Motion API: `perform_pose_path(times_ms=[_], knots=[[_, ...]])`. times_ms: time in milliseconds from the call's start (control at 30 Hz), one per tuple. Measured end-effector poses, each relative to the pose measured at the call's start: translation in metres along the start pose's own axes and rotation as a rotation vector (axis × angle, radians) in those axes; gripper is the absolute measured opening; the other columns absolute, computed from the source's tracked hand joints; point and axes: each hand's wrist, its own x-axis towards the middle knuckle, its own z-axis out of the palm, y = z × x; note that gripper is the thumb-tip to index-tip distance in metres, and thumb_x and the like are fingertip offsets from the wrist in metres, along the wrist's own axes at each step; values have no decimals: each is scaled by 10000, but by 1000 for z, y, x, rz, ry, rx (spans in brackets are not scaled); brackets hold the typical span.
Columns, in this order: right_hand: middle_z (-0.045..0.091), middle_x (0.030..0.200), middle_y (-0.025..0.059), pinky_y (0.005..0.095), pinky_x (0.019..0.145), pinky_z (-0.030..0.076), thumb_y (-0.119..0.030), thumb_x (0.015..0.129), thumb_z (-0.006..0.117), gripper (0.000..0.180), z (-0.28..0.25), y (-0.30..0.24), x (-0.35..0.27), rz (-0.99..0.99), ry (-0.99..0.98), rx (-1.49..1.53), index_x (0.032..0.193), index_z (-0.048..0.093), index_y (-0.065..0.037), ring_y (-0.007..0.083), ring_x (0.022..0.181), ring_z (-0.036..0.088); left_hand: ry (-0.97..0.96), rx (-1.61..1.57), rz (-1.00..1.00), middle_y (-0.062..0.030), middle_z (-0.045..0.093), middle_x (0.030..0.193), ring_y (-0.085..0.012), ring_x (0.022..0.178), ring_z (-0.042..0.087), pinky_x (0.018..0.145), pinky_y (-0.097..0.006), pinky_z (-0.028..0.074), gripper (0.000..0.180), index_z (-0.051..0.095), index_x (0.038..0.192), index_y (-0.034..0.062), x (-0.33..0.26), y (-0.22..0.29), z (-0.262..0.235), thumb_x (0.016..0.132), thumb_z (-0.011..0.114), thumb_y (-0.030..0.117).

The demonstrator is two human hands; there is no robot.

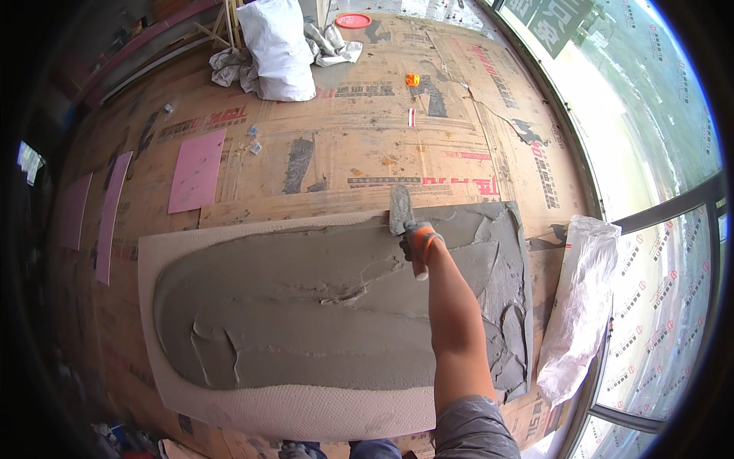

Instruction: The person places a large ceramic tile on the floor, scoops adhesive from a bucket, spreads it evenly across the tile back with a trowel, and combs the adhesive into ridges using a notched trowel. The tile remains on the floor with adhesive applied.

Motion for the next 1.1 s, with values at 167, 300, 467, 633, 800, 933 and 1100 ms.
perform_pose_path(times_ms=[167,300,467,633,800,933,1100], knots=[[599,673,84,375,463,453,-399,996,506,396,106,-22,-33,-101,-192,-412,884,628,-40,204,515,542,-95,-67,-41,-154,576,1355,-338,1234,545,1021,-498,433,496,647,1242,167,-7,11,-34,924,457,497],[706,1004,269,476,811,544,-412,927,530,464,139,9,-52,-526,-3,-1005,1066,685,3,412,931,699,28,-65,-31,-142,579,1336,-333,1229,539,1006,-502,439,479,653,1202,164,-15,8,-24,928,455,505],[672,1114,289,482,940,494,-392,922,509,474,119,11,-70,-364,104,-993,1118,686,1,448,1100,630,-7,6,-60,-129,593,1291,-324,1202,541,976,-504,455,465,654,1178,171,-19,11,-32,925,458,509],[718,927,234,449,656,560,-220,887,575,295,55,-20,-22,-139,269,-695,1034,718,-7,335,749,729,87,44,-75,-127,605,1264,-319,1158,567,942,-510,471,439,666,1154,186,-24,7,-28,920,461,495],[694,953,145,418,709,536,-239,783,723,292,-137,-1,89,-46,285,-1314,1037,725,-95,291,847,683,100,-17,1,-151,624,1224,-328,1110,600,921,-504,482,435,684,1120,173,0,27,-12,896,487,490],[521,617,94,444,424,412,-350,914,529,241,-123,63,19,-76,475,64,1009,559,-131,245,471,509,-22,36,-50,-163,631,1232,-335,1146,593,949,-512,475,461,680,1159,158,-11,10,0,893,496,486],[458,587,30,353,363,326,-314,918,475,207,-144,150,-49,-3,441,248,792,467,-149,156,407,374,-188,-14,-76,-157,647,1211,-358,1166,576,1020,-500,423,495,720,1034,105,9,6,-35,843,491,500]])
